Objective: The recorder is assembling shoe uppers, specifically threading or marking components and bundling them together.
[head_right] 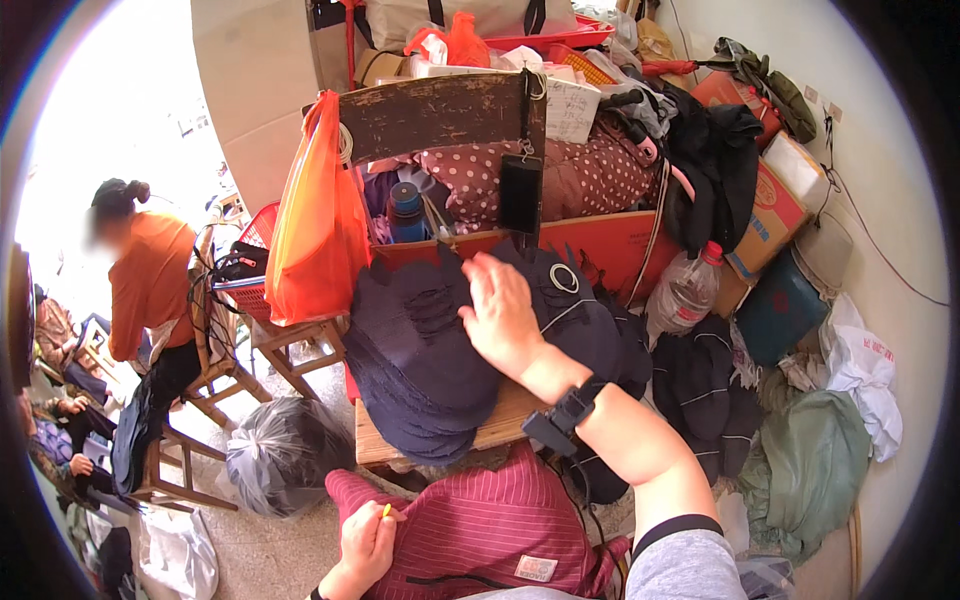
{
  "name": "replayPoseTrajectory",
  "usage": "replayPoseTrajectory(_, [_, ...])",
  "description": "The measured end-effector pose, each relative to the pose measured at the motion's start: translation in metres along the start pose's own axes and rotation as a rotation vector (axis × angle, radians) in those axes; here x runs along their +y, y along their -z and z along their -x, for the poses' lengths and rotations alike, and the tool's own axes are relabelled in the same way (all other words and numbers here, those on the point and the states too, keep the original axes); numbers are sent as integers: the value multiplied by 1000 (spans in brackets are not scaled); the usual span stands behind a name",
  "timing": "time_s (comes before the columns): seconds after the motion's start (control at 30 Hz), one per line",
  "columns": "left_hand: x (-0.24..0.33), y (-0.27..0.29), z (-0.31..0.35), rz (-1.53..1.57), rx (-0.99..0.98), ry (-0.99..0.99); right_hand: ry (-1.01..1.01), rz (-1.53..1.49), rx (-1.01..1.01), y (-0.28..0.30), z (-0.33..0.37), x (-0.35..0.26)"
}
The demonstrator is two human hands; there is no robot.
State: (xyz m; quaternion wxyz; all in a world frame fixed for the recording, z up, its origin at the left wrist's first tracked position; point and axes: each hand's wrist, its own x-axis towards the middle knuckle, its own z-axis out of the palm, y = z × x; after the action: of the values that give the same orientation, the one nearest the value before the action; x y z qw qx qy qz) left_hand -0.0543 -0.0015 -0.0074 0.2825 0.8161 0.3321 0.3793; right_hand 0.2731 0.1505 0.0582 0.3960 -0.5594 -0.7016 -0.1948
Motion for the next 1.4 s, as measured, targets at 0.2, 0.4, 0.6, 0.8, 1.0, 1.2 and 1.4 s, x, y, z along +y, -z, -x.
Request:
replayPoseTrajectory(0.2, [-1, 0, 0, -19, 3, -45, 17, -169, -93, -5, 22, -20])
replayPoseTrajectory(0.4, [9, -9, -2, 43, 62, 23, 80, -267, -154, 30, 51, -35])
replayPoseTrajectory(0.6, [0, -11, -10, 65, -20, -1, -166, -914, -712, 74, 84, -112])
replayPoseTrajectory(0.8, [0, -32, -15, 84, 98, -197, 178, -675, -625, 84, 104, -138])
replayPoseTrajectory(1.0, [-4, -45, -11, 154, 138, -169, 144, -547, -606, 86, 104, -148])
replayPoseTrajectory(1.2, [-5, -30, -1, -49, 95, -199, 124, -426, -606, 90, 116, -140])
replayPoseTrajectory(1.4, [3, -14, -8, 30, 97, -137, -515, -374, -393, 100, 147, -71])
